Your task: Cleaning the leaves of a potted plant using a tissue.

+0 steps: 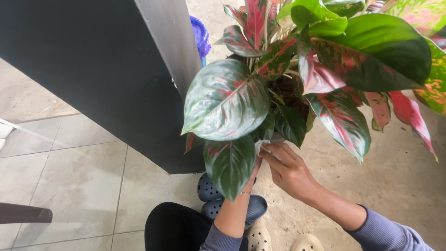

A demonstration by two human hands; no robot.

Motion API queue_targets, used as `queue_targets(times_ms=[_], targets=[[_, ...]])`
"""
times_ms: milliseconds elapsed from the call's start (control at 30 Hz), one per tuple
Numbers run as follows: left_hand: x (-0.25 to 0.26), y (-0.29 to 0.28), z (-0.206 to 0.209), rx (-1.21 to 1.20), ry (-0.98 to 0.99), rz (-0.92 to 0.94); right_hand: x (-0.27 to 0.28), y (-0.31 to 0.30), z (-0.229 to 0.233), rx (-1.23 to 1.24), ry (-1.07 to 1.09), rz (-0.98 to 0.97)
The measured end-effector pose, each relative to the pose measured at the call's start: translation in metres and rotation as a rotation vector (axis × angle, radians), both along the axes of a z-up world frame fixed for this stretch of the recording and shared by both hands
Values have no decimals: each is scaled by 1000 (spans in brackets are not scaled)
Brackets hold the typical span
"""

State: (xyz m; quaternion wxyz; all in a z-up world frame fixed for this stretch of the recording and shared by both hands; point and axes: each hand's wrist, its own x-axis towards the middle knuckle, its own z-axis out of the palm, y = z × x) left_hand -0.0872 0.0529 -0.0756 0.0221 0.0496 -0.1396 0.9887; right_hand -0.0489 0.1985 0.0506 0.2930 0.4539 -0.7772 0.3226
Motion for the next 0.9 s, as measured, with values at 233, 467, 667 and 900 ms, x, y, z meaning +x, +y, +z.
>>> queue_targets(times_ms=[233,467,667,900], targets=[[-6,12,-3,3,91,1,17,9,-1,41,-128,7],[-2,23,6,-144,39,40,-38,24,39,-149,-277,-144],[-9,25,45,-268,46,79,-91,-8,20,-62,-36,-116],[-4,21,75,-394,3,143,-58,-18,-10,139,67,-210]])
